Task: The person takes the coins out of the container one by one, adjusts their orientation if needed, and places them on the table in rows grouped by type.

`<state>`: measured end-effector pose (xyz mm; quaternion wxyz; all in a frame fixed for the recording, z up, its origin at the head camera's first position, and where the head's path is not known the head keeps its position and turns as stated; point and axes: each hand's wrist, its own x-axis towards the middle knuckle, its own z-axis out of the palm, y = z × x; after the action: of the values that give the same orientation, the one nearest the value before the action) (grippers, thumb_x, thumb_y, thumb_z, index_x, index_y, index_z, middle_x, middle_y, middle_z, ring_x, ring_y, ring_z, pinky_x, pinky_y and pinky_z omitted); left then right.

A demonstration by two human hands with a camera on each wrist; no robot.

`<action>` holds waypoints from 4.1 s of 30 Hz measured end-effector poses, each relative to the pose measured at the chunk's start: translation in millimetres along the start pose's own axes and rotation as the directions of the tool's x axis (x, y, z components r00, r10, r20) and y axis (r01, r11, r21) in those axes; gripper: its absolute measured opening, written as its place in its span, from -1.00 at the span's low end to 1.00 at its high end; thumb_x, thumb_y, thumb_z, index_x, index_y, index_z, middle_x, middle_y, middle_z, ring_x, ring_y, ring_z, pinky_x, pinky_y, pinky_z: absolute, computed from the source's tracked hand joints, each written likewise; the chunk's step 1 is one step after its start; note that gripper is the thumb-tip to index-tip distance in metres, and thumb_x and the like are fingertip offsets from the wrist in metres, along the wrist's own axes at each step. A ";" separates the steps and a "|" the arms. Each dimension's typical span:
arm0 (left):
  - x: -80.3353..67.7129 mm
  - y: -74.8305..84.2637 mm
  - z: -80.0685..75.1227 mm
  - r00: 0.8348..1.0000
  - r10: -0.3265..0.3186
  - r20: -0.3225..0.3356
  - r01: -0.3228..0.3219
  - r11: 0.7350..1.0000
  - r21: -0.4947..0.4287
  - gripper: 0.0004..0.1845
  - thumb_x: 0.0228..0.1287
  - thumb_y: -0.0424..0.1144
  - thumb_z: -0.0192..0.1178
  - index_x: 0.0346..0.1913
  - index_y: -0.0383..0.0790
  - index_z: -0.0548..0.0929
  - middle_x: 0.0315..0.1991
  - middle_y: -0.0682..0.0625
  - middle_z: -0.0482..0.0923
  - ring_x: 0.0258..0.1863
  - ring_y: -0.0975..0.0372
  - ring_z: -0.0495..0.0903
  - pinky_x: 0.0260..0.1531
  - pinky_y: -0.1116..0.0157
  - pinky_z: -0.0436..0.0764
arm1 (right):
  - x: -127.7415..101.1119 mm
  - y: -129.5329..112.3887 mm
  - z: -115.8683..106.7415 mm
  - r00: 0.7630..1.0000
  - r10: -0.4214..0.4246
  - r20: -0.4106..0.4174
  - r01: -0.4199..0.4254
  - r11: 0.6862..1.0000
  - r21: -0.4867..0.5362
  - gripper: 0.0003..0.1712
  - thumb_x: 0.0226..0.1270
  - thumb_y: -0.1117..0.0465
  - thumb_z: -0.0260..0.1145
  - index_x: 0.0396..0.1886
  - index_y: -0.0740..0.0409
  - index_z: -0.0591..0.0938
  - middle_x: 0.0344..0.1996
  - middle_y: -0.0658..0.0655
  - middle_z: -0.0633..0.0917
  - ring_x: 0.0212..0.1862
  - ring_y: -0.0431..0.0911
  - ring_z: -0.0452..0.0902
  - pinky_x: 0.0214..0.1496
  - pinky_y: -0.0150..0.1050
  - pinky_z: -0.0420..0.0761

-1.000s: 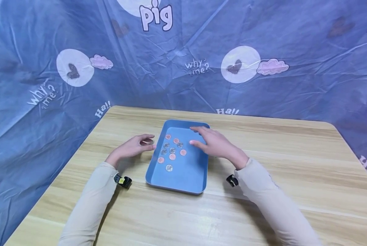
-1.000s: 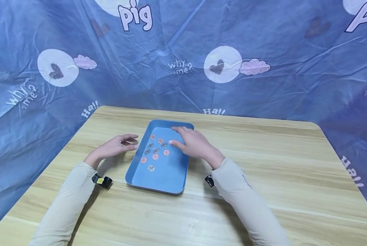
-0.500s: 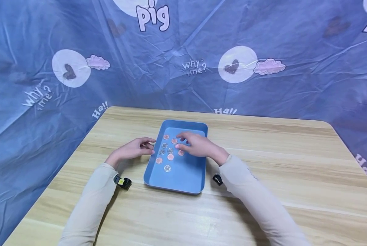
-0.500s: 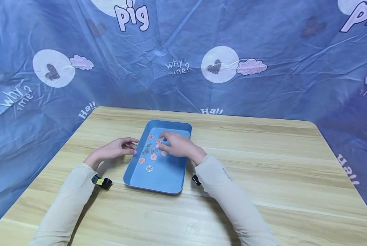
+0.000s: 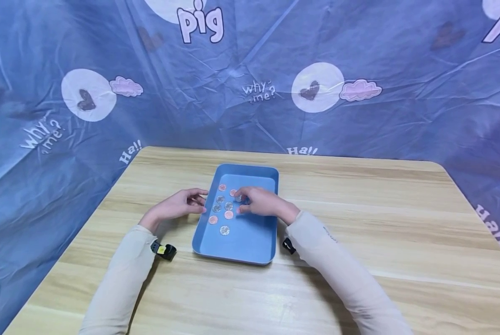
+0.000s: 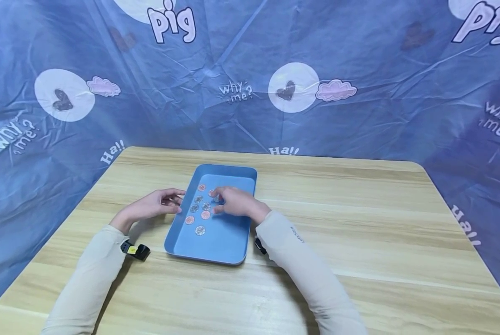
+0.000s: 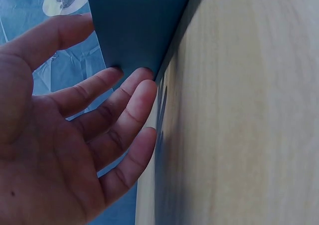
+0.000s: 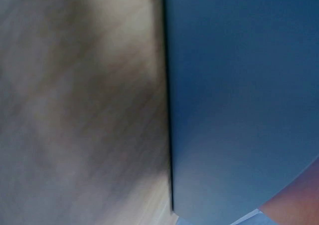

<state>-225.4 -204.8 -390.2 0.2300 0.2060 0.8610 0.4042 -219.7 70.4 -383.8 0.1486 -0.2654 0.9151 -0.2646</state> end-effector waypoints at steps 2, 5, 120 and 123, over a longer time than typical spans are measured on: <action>-0.1 0.1 -0.1 1.000 -0.004 0.001 0.004 1.000 -0.003 -0.31 0.25 -0.21 0.26 0.38 -0.40 0.28 0.04 -0.25 0.56 0.01 0.07 0.54 0.04 0.23 0.49 | 0.4 0.7 0.9 1.000 0.011 -0.003 -0.011 1.000 0.013 -0.47 0.22 0.08 0.41 0.16 0.15 0.57 -0.03 0.15 0.66 -0.01 -0.03 0.56 0.11 -0.12 0.53; 0.4 -0.5 -0.4 1.000 -0.009 0.005 0.009 1.000 -0.003 -0.30 0.25 -0.20 0.26 0.38 -0.39 0.28 0.05 -0.25 0.56 0.02 0.07 0.54 0.05 0.23 0.48 | 0.2 1.7 1.4 1.000 0.023 -0.002 -0.023 1.000 0.015 -0.49 0.19 0.09 0.43 0.12 0.14 0.59 -0.02 0.13 0.67 0.02 -0.04 0.56 0.15 -0.13 0.52; 2.0 -4.3 1.8 0.999 -0.027 0.022 0.028 0.999 -0.038 -0.31 0.27 -0.17 0.27 0.40 -0.31 0.30 0.13 -0.26 0.53 0.10 0.01 0.53 0.10 0.19 0.50 | -41.7 35.1 -58.4 0.980 0.041 -0.193 -0.063 0.992 -0.112 -0.79 0.24 0.11 0.23 -0.17 0.06 0.58 -0.38 -0.02 0.65 -0.36 -0.17 0.49 -0.34 -0.27 0.44; 1.8 -3.8 1.1 0.999 -0.027 0.022 0.028 0.999 -0.041 -0.31 0.27 -0.17 0.27 0.40 -0.31 0.29 0.13 -0.27 0.53 0.10 0.01 0.53 0.10 0.19 0.50 | -45.6 40.3 -64.0 0.974 0.022 -0.226 -0.048 0.993 -0.109 -0.81 0.24 0.12 0.24 -0.19 0.07 0.59 -0.47 -0.02 0.61 -0.44 -0.18 0.45 -0.38 -0.29 0.40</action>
<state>-226.9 -205.5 -394.3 0.2491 0.1939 0.8526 0.4165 -225.3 151.0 -348.3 0.0335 -0.2256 0.9442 -0.2375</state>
